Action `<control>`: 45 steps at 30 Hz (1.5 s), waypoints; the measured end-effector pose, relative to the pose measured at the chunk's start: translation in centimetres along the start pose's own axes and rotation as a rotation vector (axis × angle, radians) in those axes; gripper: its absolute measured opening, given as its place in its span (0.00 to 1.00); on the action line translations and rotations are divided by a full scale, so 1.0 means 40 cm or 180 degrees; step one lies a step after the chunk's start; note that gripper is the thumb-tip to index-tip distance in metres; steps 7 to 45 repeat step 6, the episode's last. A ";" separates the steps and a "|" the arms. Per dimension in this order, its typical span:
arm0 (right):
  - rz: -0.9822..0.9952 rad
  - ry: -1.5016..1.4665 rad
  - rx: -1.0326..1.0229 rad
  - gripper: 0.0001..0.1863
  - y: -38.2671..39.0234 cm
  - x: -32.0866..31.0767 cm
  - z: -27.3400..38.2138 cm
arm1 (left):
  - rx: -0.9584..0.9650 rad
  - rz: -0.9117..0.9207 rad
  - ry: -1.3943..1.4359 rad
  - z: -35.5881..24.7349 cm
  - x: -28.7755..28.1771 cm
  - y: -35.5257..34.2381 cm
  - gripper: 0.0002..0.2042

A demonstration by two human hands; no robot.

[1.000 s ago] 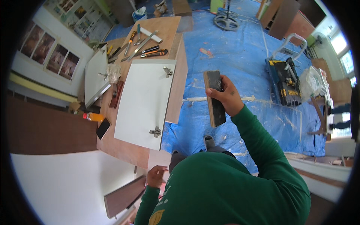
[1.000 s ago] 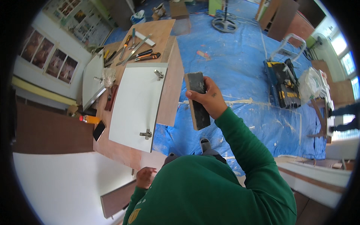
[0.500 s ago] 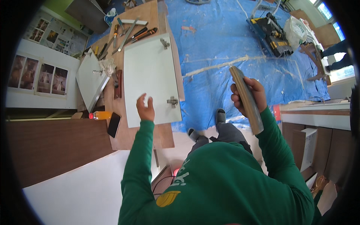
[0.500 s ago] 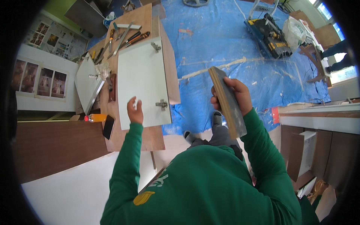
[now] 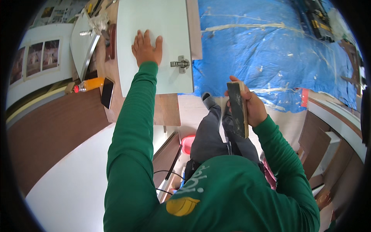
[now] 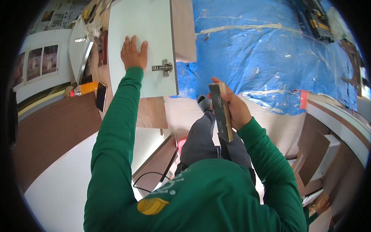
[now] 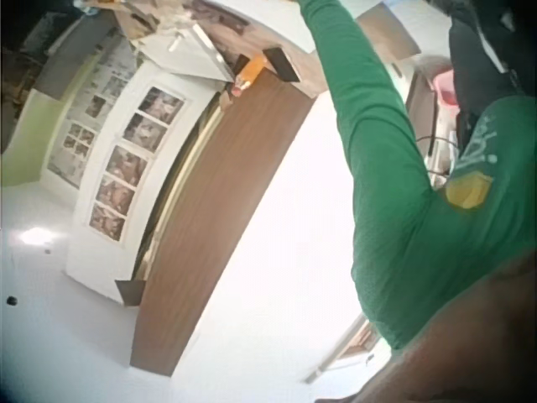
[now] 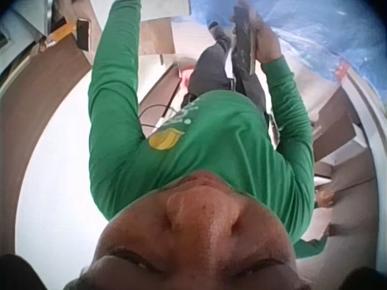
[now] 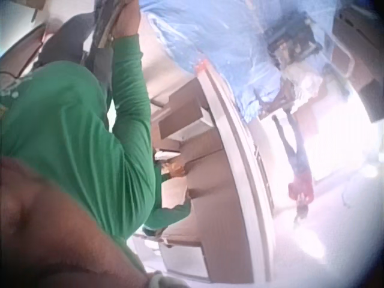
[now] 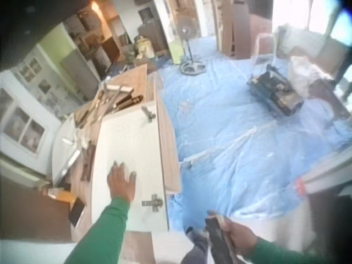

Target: The person uses a metal file to smooth the edges of a white cabinet door with attached hinges. They repeatedly file the top and side edges while holding the door steady, then briefly pause to gesture toward another worker before resuming filing.

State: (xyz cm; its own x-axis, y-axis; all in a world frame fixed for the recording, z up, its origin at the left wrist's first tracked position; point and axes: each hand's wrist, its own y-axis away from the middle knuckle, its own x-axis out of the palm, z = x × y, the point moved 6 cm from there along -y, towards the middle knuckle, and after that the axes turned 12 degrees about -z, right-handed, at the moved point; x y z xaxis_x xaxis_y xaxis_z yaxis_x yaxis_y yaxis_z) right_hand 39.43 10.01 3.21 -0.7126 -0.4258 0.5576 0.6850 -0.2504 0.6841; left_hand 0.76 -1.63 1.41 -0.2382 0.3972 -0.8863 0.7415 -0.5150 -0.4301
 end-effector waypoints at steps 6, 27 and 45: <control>0.0021 0.1372 -0.0538 0.44 -0.124 -0.025 -0.105 | -0.0072 0.0089 0.0084 -0.008 -0.004 0.001 0.35; 0.0021 0.1372 -0.0538 0.44 -0.124 -0.025 -0.105 | -0.0072 0.0089 0.0084 -0.008 -0.004 0.001 0.35; 0.0021 0.1372 -0.0538 0.44 -0.124 -0.025 -0.105 | -0.0072 0.0089 0.0084 -0.008 -0.004 0.001 0.35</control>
